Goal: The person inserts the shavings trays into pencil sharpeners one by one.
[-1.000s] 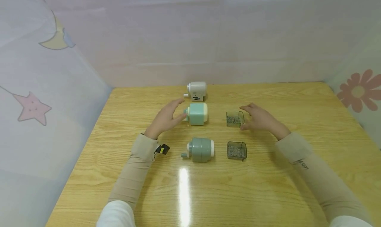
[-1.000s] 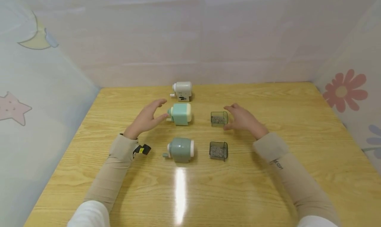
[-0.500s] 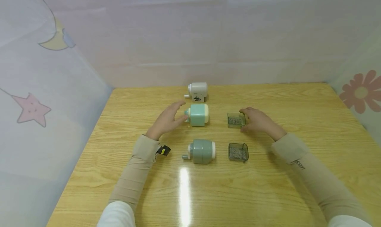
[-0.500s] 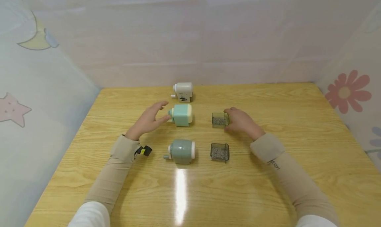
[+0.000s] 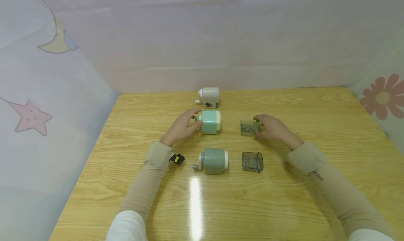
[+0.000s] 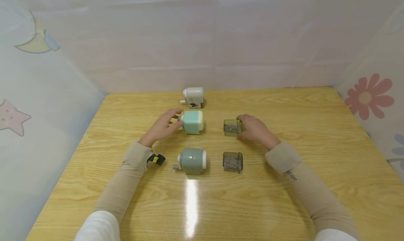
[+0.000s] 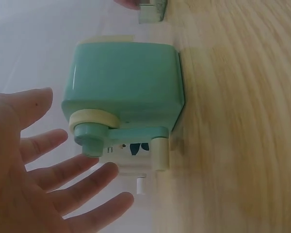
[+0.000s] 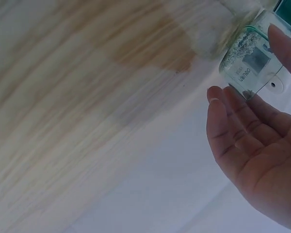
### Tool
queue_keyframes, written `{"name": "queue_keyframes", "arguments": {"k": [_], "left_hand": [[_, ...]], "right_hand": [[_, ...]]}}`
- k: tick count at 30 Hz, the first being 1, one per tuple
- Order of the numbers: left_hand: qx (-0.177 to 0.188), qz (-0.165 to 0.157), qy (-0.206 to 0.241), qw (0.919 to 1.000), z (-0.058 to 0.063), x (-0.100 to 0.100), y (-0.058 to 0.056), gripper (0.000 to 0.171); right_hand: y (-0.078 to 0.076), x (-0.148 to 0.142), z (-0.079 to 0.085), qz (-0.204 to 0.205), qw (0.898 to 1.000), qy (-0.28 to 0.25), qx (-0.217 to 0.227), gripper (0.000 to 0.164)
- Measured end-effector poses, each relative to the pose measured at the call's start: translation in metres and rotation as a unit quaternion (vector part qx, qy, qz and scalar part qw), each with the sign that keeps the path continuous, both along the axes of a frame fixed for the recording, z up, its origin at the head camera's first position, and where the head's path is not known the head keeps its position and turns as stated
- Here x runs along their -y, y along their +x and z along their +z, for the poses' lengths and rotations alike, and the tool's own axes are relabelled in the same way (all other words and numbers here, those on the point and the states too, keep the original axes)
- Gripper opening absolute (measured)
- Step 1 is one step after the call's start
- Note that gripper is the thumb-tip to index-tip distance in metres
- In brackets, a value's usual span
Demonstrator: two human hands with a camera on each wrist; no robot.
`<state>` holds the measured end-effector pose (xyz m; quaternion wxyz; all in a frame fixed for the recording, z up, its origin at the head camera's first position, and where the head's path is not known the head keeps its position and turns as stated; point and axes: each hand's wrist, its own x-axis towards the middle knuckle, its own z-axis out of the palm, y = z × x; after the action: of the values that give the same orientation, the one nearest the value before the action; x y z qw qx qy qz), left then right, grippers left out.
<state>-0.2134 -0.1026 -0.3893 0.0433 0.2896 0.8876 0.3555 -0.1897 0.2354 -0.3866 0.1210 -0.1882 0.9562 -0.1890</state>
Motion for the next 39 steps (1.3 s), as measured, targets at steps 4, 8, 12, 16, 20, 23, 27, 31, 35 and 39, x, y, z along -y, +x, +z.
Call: {"name": "queue_keyframes", "arguments": {"k": [4,8,12,16,20,23,27,31,35,39], "left_hand": [[-0.005,-0.005,0.007,0.9999,-0.004,-0.002,-0.003,0.049],[-0.018,-0.007,0.010,0.9998,-0.007,-0.005,-0.004,0.045],[-0.026,-0.001,0.008,0.9996,-0.008,-0.007,-0.004,0.043],[-0.024,0.003,0.010,0.9997,-0.008,-0.008,-0.004,0.044],[-0.020,0.006,0.010,0.9997,-0.007,-0.009,-0.003,0.044],[-0.017,0.007,0.009,0.9998,-0.006,-0.009,-0.002,0.044],[-0.014,0.006,0.008,0.9999,-0.006,-0.009,-0.002,0.044],[-0.012,0.006,0.007,0.9999,-0.005,-0.009,-0.001,0.045],[-0.012,0.006,0.007,0.9999,-0.005,-0.009,-0.002,0.044],[-0.011,0.004,0.010,0.9999,-0.006,-0.010,-0.003,0.044]], "right_hand": [[0.001,0.001,0.001,0.002,1.000,-0.005,-0.007,0.070],[0.001,0.003,0.003,0.005,1.000,-0.007,-0.006,0.069],[0.001,0.007,0.005,0.008,1.000,-0.009,-0.003,0.069],[-0.002,0.011,0.004,0.009,1.000,-0.007,-0.007,0.069],[-0.003,0.017,0.002,0.014,1.000,-0.006,-0.012,0.068],[-0.002,0.023,0.002,0.021,1.000,-0.004,-0.016,0.068],[-0.002,0.029,0.003,0.028,0.999,-0.004,-0.025,0.068],[-0.003,0.034,0.003,0.030,0.999,-0.009,-0.024,0.068],[-0.005,0.038,0.002,0.032,0.999,-0.008,-0.024,0.068],[-0.005,0.041,0.003,0.033,0.999,-0.009,-0.026,0.068]]}}
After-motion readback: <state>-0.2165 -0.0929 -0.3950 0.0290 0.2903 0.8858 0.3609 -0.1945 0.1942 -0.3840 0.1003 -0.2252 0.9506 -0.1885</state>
